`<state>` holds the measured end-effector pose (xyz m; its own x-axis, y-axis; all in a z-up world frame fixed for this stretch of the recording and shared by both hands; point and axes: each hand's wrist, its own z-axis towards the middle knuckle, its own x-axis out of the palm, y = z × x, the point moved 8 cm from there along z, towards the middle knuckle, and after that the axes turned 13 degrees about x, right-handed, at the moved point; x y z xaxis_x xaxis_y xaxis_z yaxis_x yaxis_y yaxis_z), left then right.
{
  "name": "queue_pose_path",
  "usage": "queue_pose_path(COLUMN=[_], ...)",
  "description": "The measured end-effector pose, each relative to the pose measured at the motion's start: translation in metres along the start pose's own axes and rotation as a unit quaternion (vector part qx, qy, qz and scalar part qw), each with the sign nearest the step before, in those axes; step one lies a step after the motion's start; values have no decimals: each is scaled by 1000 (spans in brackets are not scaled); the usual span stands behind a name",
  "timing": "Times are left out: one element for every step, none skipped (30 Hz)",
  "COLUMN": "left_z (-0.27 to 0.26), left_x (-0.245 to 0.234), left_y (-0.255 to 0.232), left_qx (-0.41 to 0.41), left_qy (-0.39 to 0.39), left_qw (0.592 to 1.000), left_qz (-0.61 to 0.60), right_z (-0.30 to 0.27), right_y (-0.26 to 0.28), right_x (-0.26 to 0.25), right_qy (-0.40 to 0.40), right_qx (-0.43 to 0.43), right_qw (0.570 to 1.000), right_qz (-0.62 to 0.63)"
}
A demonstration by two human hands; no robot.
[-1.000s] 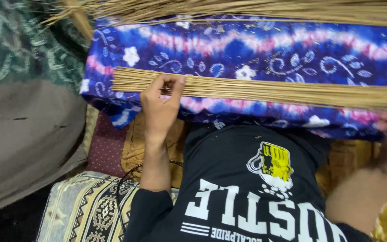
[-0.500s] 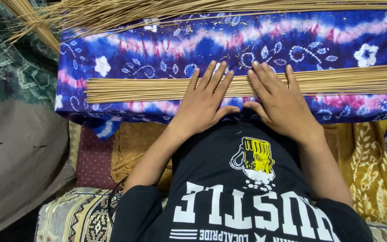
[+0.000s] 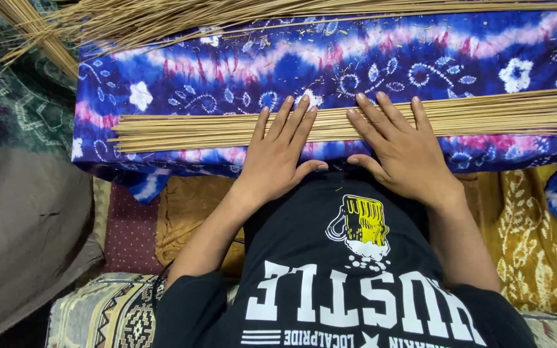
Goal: Arranging and aligning thin wooden sticks into bundles and inserting individual sticks for a craft project.
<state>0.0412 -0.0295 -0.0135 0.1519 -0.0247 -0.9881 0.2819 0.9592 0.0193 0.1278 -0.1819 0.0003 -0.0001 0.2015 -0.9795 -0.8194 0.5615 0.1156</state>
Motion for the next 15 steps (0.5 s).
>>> queue_pose_path(left_z=[0,0,1,1,2,3,4,3,3,3,3,3,2,1,1], left_x=[0,1,0,0,0,1,1,2,1,1,0,1,3,1,1], left_y=[0,0,-1,-1,-1,-1,0,0,0,0,1,1,1,1,1], left_qx=[-9,-10,-13,-15,-15,-17,-19,-18,-16,-15,-15,-14,-13,-14,-5], left_qy=[0,-1,-8,-15,-14,-11,-8,-8,-8,-8,-8,9,26,26,39], left_qw=[1000,1000,1000,1000,1000,1000,1000,1000,1000,1000,1000,1000,1000,1000,999], left_qz=[-6,-7,-6,-6,-7,-11,-14,-15,-15,-16,-16,-7,2,2,6], right_z=[0,1,1,2,3,5,6,6,7,7,8,8,8,7,6], right_y=[0,2,2,2,3,3,2,3,2,2,3,4,4,4,5], right_x=[0,0,0,0,0,1,2,3,3,3,2,2,2,1,0], right_qy=[5,5,10,15,17,24,31,32,34,36,36,48,61,62,59], right_qx=[0,-1,4,8,9,13,16,17,20,23,22,27,32,32,20], right_qw=[1000,1000,1000,1000,1000,1000,999,999,999,999,999,998,997,997,998], right_qz=[1,0,-1,-2,-1,-1,0,0,3,7,6,14,23,23,22])
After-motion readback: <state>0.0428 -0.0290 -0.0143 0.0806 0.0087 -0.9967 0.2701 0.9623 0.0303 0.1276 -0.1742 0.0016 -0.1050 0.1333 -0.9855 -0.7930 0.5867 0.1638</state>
